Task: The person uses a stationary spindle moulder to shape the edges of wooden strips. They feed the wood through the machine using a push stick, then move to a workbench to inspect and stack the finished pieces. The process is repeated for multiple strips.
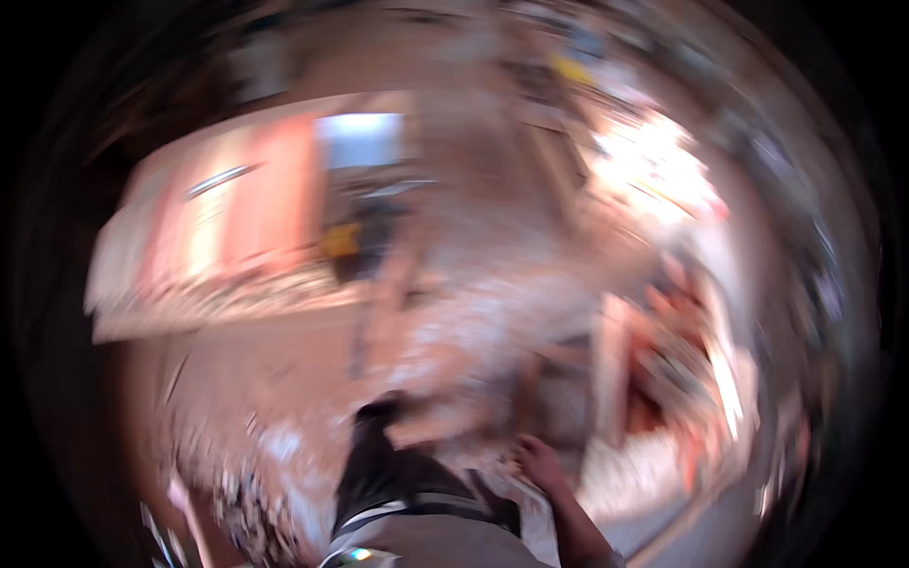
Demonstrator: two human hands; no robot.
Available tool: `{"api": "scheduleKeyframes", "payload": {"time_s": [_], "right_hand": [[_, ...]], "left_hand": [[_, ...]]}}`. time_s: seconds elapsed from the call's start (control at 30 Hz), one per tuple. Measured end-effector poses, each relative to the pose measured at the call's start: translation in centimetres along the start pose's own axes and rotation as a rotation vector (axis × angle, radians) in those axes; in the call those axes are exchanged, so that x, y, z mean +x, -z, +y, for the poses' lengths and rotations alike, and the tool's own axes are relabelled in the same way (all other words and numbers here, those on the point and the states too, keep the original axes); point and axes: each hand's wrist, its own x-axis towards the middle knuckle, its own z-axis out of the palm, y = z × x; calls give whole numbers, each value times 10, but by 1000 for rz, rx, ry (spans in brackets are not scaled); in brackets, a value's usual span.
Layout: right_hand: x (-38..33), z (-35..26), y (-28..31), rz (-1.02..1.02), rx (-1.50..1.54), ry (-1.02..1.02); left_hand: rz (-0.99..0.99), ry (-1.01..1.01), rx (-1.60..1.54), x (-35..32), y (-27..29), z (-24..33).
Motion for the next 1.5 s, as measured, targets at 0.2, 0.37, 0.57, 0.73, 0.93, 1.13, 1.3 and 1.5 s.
{"api": "scheduleKeyframes", "payload": {"time_s": [0.2,0.37,0.57,0.73,0.93,1.13,1.3,1.5], "right_hand": [[-59,36,-40,89,134,90],[-98,46,-49,173,270,-31],[-123,78,-54,328,517,-231],[-142,96,-37,521,748,-477],[-115,106,10,621,941,-475],[-86,97,34,841,1041,-480],[-90,99,14,869,1089,-530],[-100,114,-14,912,1117,-536]], "left_hand": [[361,-594,-1018,-32,79,221],[-280,-1363,-1270,-247,146,439],[-356,-1960,-571,-452,176,575],[-617,-2077,-646,-569,155,689],[-412,-2173,-414,-648,145,822],[-577,-2096,-139,-682,135,908],[-1262,-1616,0,-694,109,926],[-1082,-1731,-181,-648,123,919]]}}
